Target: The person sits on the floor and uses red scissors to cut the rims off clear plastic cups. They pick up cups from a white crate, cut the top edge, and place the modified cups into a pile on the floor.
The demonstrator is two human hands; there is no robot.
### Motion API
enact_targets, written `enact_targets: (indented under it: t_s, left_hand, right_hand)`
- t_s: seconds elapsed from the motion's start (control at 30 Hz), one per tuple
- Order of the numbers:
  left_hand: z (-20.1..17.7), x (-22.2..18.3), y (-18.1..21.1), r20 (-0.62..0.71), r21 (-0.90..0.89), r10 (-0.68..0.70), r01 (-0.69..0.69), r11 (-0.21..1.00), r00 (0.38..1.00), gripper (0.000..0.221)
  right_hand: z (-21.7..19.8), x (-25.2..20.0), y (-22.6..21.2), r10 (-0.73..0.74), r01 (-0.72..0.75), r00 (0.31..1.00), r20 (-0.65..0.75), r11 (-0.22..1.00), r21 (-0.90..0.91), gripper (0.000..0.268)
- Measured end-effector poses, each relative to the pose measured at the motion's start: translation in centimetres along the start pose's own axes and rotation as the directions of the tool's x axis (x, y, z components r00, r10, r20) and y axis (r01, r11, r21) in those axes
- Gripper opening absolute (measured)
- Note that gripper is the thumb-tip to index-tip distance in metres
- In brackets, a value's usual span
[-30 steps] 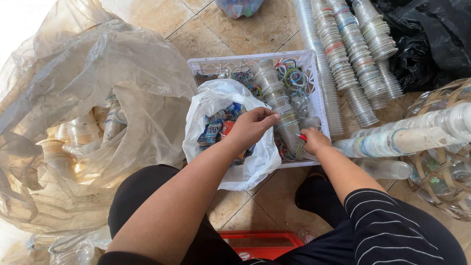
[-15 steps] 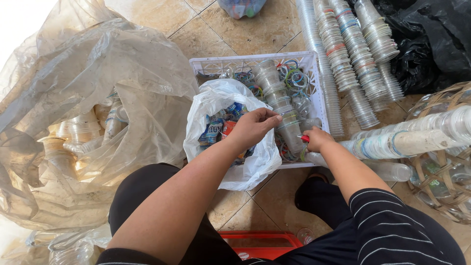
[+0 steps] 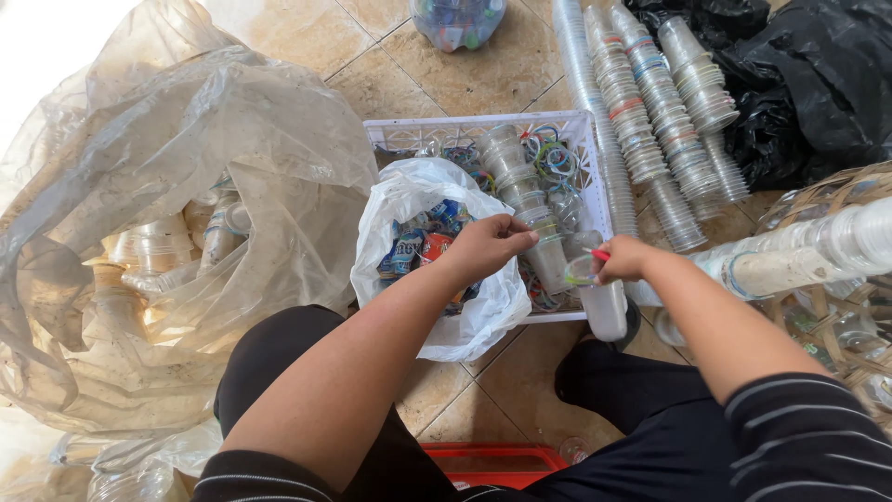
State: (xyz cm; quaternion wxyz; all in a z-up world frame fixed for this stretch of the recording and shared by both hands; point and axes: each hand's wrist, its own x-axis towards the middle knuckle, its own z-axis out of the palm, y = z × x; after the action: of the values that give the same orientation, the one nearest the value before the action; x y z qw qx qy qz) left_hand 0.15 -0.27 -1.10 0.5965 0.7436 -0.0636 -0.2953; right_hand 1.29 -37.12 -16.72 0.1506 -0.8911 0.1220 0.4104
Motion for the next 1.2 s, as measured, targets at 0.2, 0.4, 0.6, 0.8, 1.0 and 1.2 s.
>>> enact_targets:
  t_s: [0.2,0.4,0.6,0.8,1.0,1.2]
  left_hand:
    - [0.2,-0.8,0.6,0.043,0.231,0.010,-0.020,0.973,0.999,0.059]
    - [2.0,-0.6,0.7,-0.054,0.296,0.100,-0.080,0.952,0.993,0.096]
    - [2.9,-1.6,2.6,-0.150,0.262,0.140,-0.097,0.960,0.979,0.112]
    - [3.2,-1.8,2.7,-0.119,0.379,0.190,-0.132,0.916,0.975,0.102]
    - [5.1,0.0,0.6,-0.114,0.377,0.245,-0.186,0.907,0.963,0.097]
    - [6.5,0.4,1.1,-0.073,0.279,0.205,-0.177,0.944,0.976,0.096]
  right_hand:
    - [-5.7,-14.7,-8.4,-0.014,0.194,0.961,-0.275,0.741,0.643,0.025]
    - [-4.7,-21.1,-13.7,0.035,0.451,0.850,-0.526,0.468,0.760,0.019]
    - [-1.7,-22.3,-15.9,-0.019,0.519,0.831,-0.556,0.385,0.763,0.019]
    - [-2.9,-21.5,-14.4,-0.259,0.562,0.825,-0.502,0.473,0.679,0.026]
    - [-3.3,-21.9,-14.2,-0.325,0.584,0.810,-0.487,0.516,0.626,0.032]
    - [-4.6,-22.4,-13.4,-0.321,0.585,0.804,-0.501,0.583,0.564,0.039]
